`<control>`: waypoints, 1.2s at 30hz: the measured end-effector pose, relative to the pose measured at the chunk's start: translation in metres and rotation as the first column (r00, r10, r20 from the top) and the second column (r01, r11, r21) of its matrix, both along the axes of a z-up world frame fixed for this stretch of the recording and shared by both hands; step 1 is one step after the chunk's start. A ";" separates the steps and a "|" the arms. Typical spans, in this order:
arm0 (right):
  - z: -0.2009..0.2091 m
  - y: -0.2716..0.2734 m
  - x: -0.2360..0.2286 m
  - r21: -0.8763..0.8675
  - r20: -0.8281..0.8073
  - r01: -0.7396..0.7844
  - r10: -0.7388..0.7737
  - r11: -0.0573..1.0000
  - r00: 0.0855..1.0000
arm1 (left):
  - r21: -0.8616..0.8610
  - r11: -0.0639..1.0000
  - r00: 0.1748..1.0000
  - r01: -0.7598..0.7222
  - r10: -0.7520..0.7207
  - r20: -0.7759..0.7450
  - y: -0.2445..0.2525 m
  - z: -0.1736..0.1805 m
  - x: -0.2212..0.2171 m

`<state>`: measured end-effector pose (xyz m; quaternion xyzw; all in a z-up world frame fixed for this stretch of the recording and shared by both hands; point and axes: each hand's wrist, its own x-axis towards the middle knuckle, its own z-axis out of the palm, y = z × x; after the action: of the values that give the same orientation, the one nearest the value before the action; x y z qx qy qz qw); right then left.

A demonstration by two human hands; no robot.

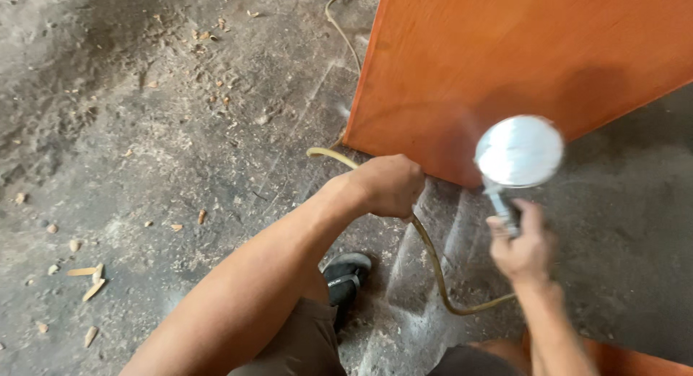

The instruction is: The person sprays a finish onto wooden furniture pieces using a spray gun connected to an air compressor hose, moving the gun in steady strokes across the surfaces.

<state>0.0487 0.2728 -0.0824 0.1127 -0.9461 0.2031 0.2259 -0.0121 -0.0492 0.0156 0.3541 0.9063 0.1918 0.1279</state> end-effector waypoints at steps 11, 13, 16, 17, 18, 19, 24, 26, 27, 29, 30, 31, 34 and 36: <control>0.114 0.028 0.006 -0.152 -0.373 -0.210 0.140 0.966 0.917 | 0.086 0.993 0.996 -0.086 0.084 0.030 -0.006 0.009 -0.002; 0.108 0.029 -0.005 -0.169 -0.397 -0.270 0.186 0.948 0.899 | 0.094 0.992 0.996 -0.087 0.086 0.014 -0.009 0.008 -0.003; 0.087 0.017 -0.020 -0.071 -0.429 -0.288 0.231 0.955 0.873 | 0.078 0.987 0.990 -0.141 0.139 0.034 -0.014 0.005 -0.004; 0.081 0.013 -0.022 -0.037 -0.419 -0.278 0.238 0.960 0.876 | 0.067 0.990 0.992 -0.123 0.122 0.018 -0.014 0.003 -0.005; 0.070 0.003 -0.021 -0.040 -0.375 -0.276 0.242 0.960 0.895 | 0.055 0.993 0.994 -0.105 0.106 0.002 -0.015 0.002 -0.005; 0.057 -0.006 -0.019 -0.043 -0.326 -0.273 0.245 0.961 0.913 | 0.044 0.995 0.996 -0.091 0.091 -0.010 -0.016 0.000 -0.004; -0.031 -0.023 -0.023 -0.026 -0.130 -0.246 0.241 0.969 0.962 | -0.157 0.982 0.986 -0.109 0.127 0.108 -0.008 -0.003 0.000; -0.071 -0.018 -0.020 -0.061 0.001 -0.225 0.225 0.973 0.974 | -0.188 0.975 0.971 -0.115 0.150 0.185 -0.006 -0.006 0.005; -0.090 -0.015 -0.019 -0.076 0.066 -0.213 0.218 0.974 0.974 | -0.204 0.973 0.964 -0.109 0.154 0.219 -0.006 -0.007 0.006; -0.124 -0.014 -0.016 -0.017 0.143 -0.174 0.175 0.985 0.974 | -0.224 0.969 0.954 -0.107 0.163 0.251 -0.004 -0.009 0.009; -0.137 -0.014 -0.016 0.013 0.179 -0.155 0.151 0.988 0.972 | -0.228 0.967 0.954 -0.110 0.167 0.249 -0.002 -0.010 0.009; -0.149 -0.015 -0.016 0.042 0.170 -0.159 0.149 0.986 0.974 | -0.231 0.966 0.954 -0.112 0.170 0.248 0.000 -0.012 0.010; -0.171 -0.021 -0.018 0.103 0.263 -0.139 0.108 0.985 0.959 | -0.233 0.965 0.958 -0.117 0.172 0.229 0.002 -0.015 0.010; -0.175 -0.025 -0.023 0.120 0.473 -0.093 0.026 0.988 0.880 | -0.237 0.964 0.957 -0.118 0.174 0.234 0.003 -0.015 0.010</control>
<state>0.0254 0.2475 -0.2578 0.1046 -0.9805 0.1646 -0.0251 -0.0020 -0.0467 0.0004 0.2421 0.9221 0.1426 0.2660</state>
